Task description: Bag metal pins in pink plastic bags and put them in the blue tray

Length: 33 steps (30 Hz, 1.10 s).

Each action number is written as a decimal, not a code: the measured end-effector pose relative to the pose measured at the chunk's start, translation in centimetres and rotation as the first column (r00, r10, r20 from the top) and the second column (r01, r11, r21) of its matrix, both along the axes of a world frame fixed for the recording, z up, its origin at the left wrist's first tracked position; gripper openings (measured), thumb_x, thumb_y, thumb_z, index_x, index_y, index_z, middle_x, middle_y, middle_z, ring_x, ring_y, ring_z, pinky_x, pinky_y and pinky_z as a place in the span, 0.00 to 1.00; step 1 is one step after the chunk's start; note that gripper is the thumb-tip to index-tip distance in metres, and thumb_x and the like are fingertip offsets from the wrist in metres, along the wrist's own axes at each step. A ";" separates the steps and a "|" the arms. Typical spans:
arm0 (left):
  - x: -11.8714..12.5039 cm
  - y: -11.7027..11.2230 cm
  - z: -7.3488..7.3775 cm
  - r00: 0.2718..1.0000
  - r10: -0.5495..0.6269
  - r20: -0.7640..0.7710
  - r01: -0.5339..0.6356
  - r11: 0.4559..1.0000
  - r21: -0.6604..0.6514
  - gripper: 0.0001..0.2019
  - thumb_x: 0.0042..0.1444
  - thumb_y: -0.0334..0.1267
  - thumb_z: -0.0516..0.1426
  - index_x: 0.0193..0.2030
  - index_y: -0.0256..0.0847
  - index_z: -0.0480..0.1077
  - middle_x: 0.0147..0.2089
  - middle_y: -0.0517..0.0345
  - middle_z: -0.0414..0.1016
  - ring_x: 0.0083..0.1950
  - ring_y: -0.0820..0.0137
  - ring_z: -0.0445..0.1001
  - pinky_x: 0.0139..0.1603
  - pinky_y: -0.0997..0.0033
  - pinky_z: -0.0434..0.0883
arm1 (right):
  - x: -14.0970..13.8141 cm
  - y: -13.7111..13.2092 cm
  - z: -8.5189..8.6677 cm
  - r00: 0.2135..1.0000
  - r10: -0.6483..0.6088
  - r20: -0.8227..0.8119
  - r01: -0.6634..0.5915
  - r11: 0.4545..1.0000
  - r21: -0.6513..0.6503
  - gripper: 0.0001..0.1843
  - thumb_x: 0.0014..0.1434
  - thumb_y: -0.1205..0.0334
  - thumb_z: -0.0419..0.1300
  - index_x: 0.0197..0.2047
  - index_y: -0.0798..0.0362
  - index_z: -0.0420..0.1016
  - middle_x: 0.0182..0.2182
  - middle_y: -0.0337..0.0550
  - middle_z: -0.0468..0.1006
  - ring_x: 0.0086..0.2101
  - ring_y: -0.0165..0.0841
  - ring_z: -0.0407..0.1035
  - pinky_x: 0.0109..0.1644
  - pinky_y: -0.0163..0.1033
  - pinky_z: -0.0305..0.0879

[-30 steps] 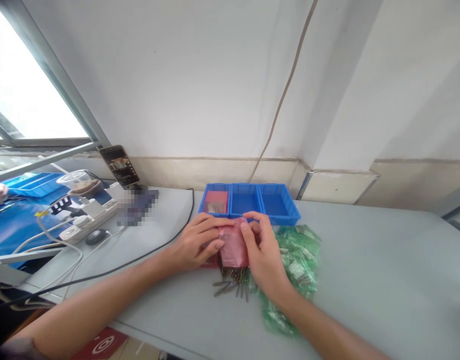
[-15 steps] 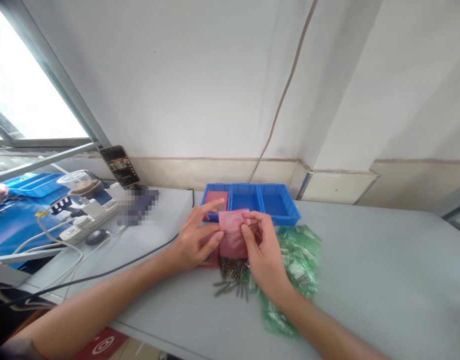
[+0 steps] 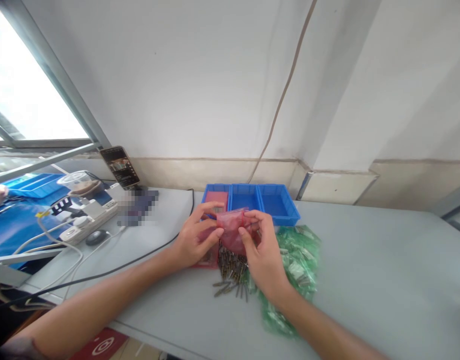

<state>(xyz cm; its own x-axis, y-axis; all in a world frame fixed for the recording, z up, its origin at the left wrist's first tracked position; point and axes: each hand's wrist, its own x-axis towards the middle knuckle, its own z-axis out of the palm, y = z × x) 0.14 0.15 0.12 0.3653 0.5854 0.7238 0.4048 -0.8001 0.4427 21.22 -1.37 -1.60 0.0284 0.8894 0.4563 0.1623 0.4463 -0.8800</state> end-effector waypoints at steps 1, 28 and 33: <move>0.0 0.1 0.0 1.000 0.003 -0.007 -0.003 1.000 -0.022 0.08 0.72 0.38 0.58 0.42 0.38 0.76 0.67 0.43 0.71 0.61 0.59 0.75 0.63 0.53 0.75 | 0.0 0.0 0.0 1.000 0.009 -0.003 -0.009 1.000 -0.003 0.16 0.71 0.54 0.63 0.59 0.44 0.69 0.48 0.44 0.73 0.43 0.39 0.69 0.50 0.48 0.71; -0.8 0.1 0.1 0.983 -0.027 -0.183 0.085 0.946 0.313 0.10 0.69 0.39 0.60 0.36 0.40 0.78 0.67 0.49 0.77 0.60 0.58 0.76 0.63 0.52 0.74 | -0.1 0.1 -0.1 0.998 0.030 -0.058 -0.034 0.997 -0.072 0.12 0.72 0.49 0.61 0.52 0.45 0.71 0.42 0.42 0.78 0.42 0.39 0.74 0.48 0.45 0.70; -0.8 0.1 0.2 0.979 -0.035 -0.203 0.080 0.972 0.220 0.13 0.73 0.40 0.57 0.37 0.40 0.78 0.63 0.51 0.81 0.60 0.60 0.75 0.67 0.52 0.71 | -0.1 -0.3 0.8 1.000 -0.018 0.016 0.020 0.992 -0.124 0.12 0.74 0.47 0.58 0.45 0.46 0.74 0.40 0.40 0.77 0.39 0.37 0.70 0.44 0.41 0.67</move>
